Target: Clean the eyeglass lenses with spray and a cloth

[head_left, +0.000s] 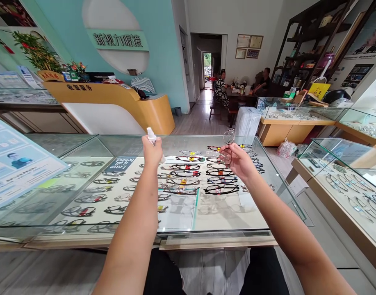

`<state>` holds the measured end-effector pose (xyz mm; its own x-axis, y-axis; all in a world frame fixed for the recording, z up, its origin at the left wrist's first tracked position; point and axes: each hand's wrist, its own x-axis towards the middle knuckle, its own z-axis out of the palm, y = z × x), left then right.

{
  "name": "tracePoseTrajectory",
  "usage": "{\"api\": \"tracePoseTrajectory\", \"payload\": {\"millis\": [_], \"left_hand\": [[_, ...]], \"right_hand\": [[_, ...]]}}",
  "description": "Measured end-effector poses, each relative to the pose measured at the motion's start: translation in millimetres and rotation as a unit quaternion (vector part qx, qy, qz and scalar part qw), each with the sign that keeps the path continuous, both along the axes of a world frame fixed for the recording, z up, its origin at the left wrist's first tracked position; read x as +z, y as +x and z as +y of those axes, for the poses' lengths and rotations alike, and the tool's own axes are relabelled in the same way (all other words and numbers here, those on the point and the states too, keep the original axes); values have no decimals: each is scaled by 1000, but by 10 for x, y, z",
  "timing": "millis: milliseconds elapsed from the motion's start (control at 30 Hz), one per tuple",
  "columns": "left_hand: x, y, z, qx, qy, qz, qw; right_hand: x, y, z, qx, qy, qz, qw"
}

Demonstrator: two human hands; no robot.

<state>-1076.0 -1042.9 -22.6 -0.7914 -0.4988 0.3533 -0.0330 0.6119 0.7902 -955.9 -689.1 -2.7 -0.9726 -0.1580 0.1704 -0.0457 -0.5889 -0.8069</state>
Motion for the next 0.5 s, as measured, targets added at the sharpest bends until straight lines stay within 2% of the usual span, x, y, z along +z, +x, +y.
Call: {"api": "tracePoseTrajectory", "payload": {"millis": [100, 200, 500], "left_hand": [[-54, 1, -144, 43, -26, -26, 998], [-107, 9, -189, 30, -65, -75, 995], [-175, 31, -183, 4, -71, -176, 982]], "right_hand": [[-15, -17, 1, -3, -7, -5, 1000], [-21, -28, 2, -5, -5, -6, 1000], [1, -1, -3, 8, 4, -8, 1000]]}}
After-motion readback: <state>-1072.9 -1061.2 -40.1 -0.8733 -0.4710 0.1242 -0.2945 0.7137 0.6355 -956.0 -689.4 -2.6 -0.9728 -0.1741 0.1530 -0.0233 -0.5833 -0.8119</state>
